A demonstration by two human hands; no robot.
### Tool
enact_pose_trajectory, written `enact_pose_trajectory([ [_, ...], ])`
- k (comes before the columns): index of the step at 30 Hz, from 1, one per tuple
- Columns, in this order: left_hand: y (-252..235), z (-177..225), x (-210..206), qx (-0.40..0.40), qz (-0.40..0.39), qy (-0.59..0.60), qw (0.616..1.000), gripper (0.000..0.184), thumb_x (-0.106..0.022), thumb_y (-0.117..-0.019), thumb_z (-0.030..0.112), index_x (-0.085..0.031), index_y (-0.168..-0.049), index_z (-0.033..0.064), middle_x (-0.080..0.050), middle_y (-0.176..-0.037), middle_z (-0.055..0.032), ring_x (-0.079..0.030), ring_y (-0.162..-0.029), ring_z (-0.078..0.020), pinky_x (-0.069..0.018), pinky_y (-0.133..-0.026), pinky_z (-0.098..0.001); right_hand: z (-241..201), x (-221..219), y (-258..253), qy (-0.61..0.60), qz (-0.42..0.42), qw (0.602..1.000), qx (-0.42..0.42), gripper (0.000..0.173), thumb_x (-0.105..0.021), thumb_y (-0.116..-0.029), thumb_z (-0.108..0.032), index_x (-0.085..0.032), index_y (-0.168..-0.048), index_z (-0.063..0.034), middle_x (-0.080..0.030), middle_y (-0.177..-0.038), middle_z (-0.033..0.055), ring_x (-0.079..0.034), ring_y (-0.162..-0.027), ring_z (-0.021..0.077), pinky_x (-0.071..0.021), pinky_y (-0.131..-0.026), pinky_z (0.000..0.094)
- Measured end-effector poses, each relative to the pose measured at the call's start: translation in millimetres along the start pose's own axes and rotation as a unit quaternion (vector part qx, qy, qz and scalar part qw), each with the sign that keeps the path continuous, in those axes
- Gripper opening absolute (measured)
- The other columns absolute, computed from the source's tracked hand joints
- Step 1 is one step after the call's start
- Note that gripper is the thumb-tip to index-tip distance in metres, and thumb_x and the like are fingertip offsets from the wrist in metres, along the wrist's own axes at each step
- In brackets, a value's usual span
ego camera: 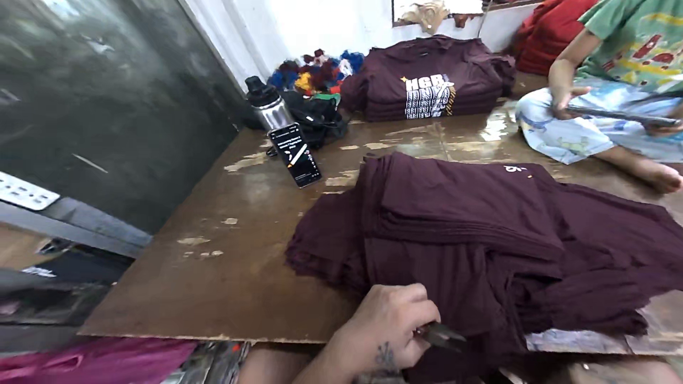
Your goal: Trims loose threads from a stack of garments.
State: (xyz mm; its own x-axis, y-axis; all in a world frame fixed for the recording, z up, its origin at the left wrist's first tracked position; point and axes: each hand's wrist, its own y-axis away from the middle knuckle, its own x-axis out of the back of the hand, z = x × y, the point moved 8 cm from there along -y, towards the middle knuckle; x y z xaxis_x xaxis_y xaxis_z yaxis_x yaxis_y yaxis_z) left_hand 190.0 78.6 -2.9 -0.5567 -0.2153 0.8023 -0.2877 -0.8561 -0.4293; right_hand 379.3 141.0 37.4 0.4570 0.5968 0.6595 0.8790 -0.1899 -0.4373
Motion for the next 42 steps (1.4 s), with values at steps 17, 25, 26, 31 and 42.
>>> enact_pose_trajectory([
  [17,-34,27,25,-0.028,0.081,0.038,0.996,0.010,-0.065,-0.0894,0.013,-0.067,-0.086,0.0046,-0.064,-0.067,-0.0041,-0.061,-0.057,-0.0134,-0.0486,-0.051,-0.0278,47,-20,-27,0.191,0.185,0.964,-0.020,0.036,-0.055,-0.1005,-0.043,-0.062,-0.112,-0.0092,-0.062,-0.093,0.0106,-0.063,-0.083,0.0126,-0.0522,-0.071,0.0206],
  [25,-25,21,6,0.076,-0.055,0.011,0.995,0.015,-0.067,-0.0956,0.023,-0.074,-0.093,0.0107,-0.071,-0.075,-0.0035,-0.070,-0.066,-0.0176,-0.0559,-0.055,-0.0381,59,-42,2,0.197,0.140,0.970,-0.003,0.023,-0.061,-0.0980,-0.028,-0.073,-0.109,-0.0121,-0.064,-0.090,0.0107,-0.063,-0.093,0.0155,-0.0503,-0.087,0.0205],
  [26,-38,26,10,0.071,0.015,0.056,0.996,0.012,-0.066,-0.0953,0.015,-0.073,-0.099,0.0053,-0.072,-0.083,-0.0071,-0.070,-0.071,-0.0175,-0.0576,-0.061,-0.0350,56,-41,2,0.195,0.144,0.970,0.001,0.019,-0.061,-0.0999,-0.028,-0.070,-0.108,-0.0132,-0.062,-0.092,0.0091,-0.061,-0.094,0.0134,-0.0490,-0.089,0.0184],
  [31,-60,0,-21,0.203,0.049,0.321,0.924,0.030,-0.042,-0.1073,0.011,-0.065,-0.113,-0.0081,-0.068,-0.084,-0.0119,-0.064,-0.063,-0.0127,-0.0549,-0.058,-0.0277,41,-19,12,0.172,0.151,0.973,-0.015,0.017,-0.063,-0.0958,-0.009,-0.072,-0.084,-0.0005,-0.070,-0.074,0.0139,-0.068,-0.079,0.0118,-0.0518,-0.082,0.0148],
  [42,-49,-8,-20,0.216,0.064,0.387,0.894,0.034,-0.039,-0.1089,0.016,-0.063,-0.114,-0.0075,-0.067,-0.081,-0.0085,-0.061,-0.059,-0.0077,-0.0509,-0.053,-0.0223,68,-40,4,0.207,0.123,0.966,-0.097,0.020,-0.071,-0.0897,-0.017,-0.075,-0.090,0.0020,-0.072,-0.082,0.0191,-0.071,-0.080,0.0223,-0.0559,-0.078,0.0244],
])
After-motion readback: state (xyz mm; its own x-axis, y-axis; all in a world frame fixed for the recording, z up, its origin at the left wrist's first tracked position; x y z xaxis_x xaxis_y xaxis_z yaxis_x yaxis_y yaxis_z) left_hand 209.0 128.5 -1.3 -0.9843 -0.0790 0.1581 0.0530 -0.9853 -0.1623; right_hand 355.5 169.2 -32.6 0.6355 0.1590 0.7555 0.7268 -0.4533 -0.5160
